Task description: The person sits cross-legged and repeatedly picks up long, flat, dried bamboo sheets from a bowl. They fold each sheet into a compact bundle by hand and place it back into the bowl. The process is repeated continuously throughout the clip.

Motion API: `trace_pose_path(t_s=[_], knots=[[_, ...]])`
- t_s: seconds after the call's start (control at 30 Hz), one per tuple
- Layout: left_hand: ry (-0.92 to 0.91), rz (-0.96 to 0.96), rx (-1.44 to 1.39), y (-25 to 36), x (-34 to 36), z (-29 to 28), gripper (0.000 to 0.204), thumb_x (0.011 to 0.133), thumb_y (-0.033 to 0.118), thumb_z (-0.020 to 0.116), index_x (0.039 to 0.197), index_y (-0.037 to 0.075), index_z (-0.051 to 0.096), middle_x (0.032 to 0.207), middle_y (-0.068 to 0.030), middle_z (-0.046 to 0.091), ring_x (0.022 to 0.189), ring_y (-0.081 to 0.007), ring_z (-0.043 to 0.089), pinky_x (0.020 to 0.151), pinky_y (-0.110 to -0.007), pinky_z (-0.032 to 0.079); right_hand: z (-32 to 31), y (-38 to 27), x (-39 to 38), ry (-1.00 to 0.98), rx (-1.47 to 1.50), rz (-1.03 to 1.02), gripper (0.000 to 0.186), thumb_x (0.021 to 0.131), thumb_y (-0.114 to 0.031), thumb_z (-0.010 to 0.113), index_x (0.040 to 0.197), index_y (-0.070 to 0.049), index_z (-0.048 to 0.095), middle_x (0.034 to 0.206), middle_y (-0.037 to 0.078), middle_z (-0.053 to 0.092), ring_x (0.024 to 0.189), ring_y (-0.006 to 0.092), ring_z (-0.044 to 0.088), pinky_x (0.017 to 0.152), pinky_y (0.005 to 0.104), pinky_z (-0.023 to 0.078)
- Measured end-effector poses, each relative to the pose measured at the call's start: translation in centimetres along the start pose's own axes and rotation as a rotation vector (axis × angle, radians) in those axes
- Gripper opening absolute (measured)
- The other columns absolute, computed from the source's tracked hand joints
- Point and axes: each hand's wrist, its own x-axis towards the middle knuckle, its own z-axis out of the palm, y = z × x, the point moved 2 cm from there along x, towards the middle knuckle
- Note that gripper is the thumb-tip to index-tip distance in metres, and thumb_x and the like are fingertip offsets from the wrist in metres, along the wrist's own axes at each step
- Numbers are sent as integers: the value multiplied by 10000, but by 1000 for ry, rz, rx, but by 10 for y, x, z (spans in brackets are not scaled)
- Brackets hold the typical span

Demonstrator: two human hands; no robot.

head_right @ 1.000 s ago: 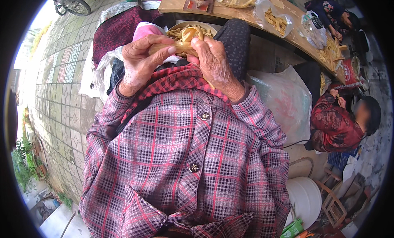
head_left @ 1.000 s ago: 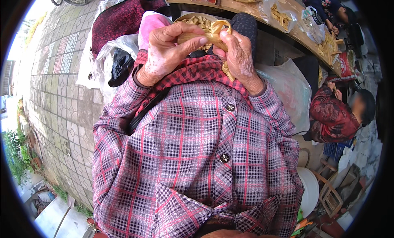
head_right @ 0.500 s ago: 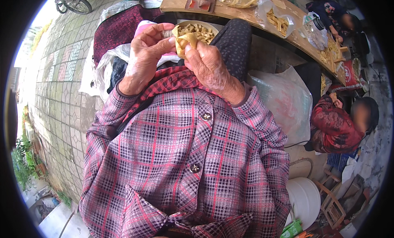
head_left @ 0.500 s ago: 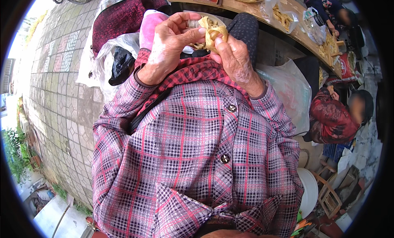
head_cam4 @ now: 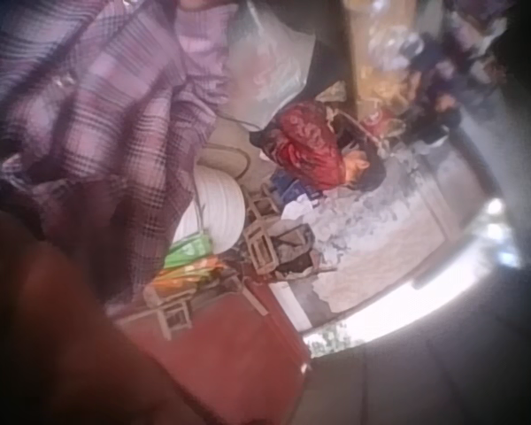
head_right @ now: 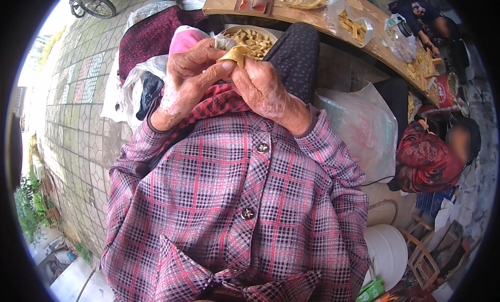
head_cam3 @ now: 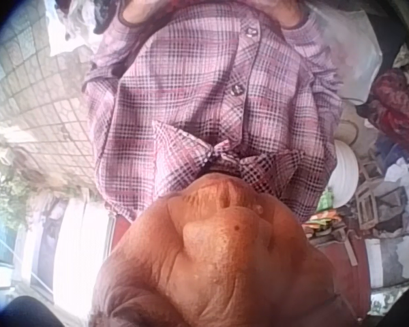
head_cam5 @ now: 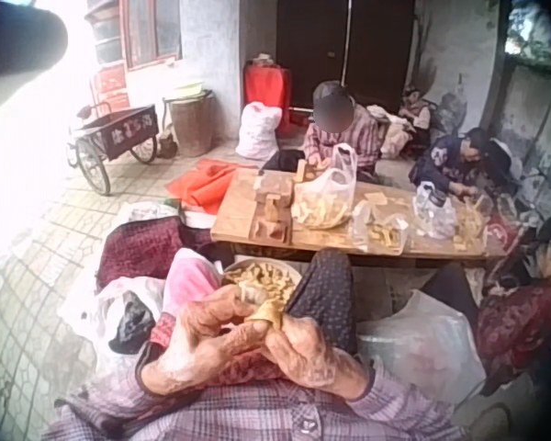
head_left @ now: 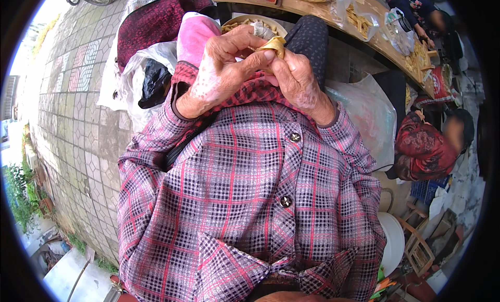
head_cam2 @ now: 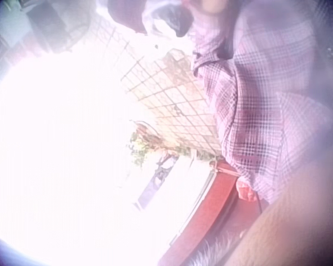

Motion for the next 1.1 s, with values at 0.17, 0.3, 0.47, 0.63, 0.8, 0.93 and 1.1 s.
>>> trace_pose_path(t_s=[0.17,0.3,0.47,0.63,0.8,0.93,1.1], knots=[[80,-26,-153,-2,0,3,163,876,50,596,971,-80,617,862,-59,583,815,-125,593,711,-224,476,1,-7,2,28,-49,-2,166,936,-89,473,893,65,518,663,135,551,575,219,584,505,326,444],[111,-234,-584,1,-4,5,150,886,44,543,972,-59,609,980,-101,625,907,-167,607,785,-271,497,0,-12,-1,1,-19,58,152,934,-78,482,955,68,520,707,157,564,621,274,599,529,341,463],[-41,-328,-867,9,-8,5,275,873,136,536,1051,-70,574,1076,-107,598,988,-193,575,913,-311,433,0,-25,-5,15,-272,-293,205,914,-51,525,1090,54,529,821,171,584,660,300,608,563,347,485],[-209,-318,-1047,13,-9,4,173,851,56,534,923,-80,613,998,-139,615,913,-230,621,738,-341,553,0,-33,-9,10,-230,-317,268,890,-22,554,1149,42,527,927,170,596,703,297,624,576,345,502],[-243,-231,-1038,17,-9,8,178,852,43,530,907,-88,636,1149,-164,557,950,-243,608,745,-352,564,-4,-33,-11,7,-132,-222,282,895,-31,553,1140,104,513,910,208,607,686,279,638,561,339,508],[-230,-207,-980,18,-9,10,173,856,31,539,938,-80,642,1213,-152,519,1006,-234,579,836,-346,520,-8,-32,-13,59,-306,-357,301,901,-47,551,1140,129,502,888,198,616,692,282,648,568,346,518],[-414,-204,-1038,20,-11,11,155,849,53,578,908,-71,649,1148,-138,535,957,-203,569,861,-300,454,-2,-35,-19,84,-258,-389,254,893,-39,557,1129,50,533,931,180,615,785,299,645,649,369,526]])
